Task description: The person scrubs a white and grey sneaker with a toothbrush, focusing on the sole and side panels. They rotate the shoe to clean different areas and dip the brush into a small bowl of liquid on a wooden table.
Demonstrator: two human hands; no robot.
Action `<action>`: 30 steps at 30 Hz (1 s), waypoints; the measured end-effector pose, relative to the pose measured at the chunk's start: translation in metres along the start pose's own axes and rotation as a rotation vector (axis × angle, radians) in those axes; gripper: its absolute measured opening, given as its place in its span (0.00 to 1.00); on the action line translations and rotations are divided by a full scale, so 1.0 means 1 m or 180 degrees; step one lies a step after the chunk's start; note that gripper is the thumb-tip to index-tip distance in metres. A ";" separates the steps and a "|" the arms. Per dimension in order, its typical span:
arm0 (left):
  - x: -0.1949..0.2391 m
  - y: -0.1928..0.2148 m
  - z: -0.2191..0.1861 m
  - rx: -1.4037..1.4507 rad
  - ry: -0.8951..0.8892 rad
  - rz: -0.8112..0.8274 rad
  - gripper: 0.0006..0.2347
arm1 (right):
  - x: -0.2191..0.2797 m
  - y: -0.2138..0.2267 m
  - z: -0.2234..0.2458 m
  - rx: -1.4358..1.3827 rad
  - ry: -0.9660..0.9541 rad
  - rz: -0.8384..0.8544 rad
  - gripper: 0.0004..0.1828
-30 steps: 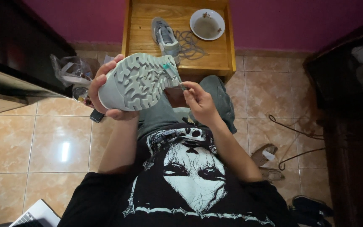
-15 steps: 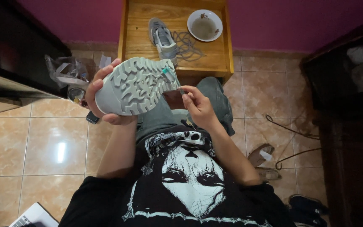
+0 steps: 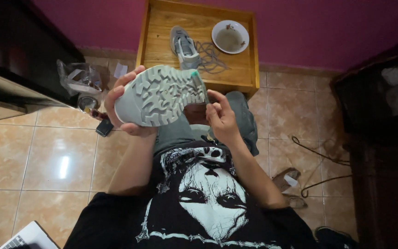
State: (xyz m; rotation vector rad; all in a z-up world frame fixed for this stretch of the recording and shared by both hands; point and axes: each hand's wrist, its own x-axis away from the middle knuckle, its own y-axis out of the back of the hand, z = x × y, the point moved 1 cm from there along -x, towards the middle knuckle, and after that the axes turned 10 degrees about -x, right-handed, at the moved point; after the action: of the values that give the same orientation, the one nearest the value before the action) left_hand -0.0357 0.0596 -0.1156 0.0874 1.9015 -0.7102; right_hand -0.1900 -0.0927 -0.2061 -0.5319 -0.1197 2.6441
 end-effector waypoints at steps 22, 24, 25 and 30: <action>0.010 -0.009 -0.003 0.0042 0.0241 -0.0093 0.31 | -0.002 -0.012 0.022 0.0611 0.0243 -0.0216 0.20; 0.010 -0.007 -0.004 -0.0053 0.0240 -0.0054 0.31 | 0.004 -0.016 0.012 0.0338 0.0207 -0.0195 0.20; 0.010 -0.006 -0.004 -0.0057 0.0242 -0.0054 0.31 | 0.003 -0.013 0.012 0.0336 0.0202 -0.0193 0.20; 0.010 -0.003 -0.001 0.0006 0.0227 -0.0102 0.31 | 0.001 -0.012 0.007 0.0176 0.0177 -0.0127 0.20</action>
State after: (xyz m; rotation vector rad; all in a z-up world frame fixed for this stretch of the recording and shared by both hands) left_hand -0.0424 0.0552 -0.1230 0.0846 1.9743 -0.7390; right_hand -0.1885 -0.0815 -0.1975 -0.5782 -0.0396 2.5834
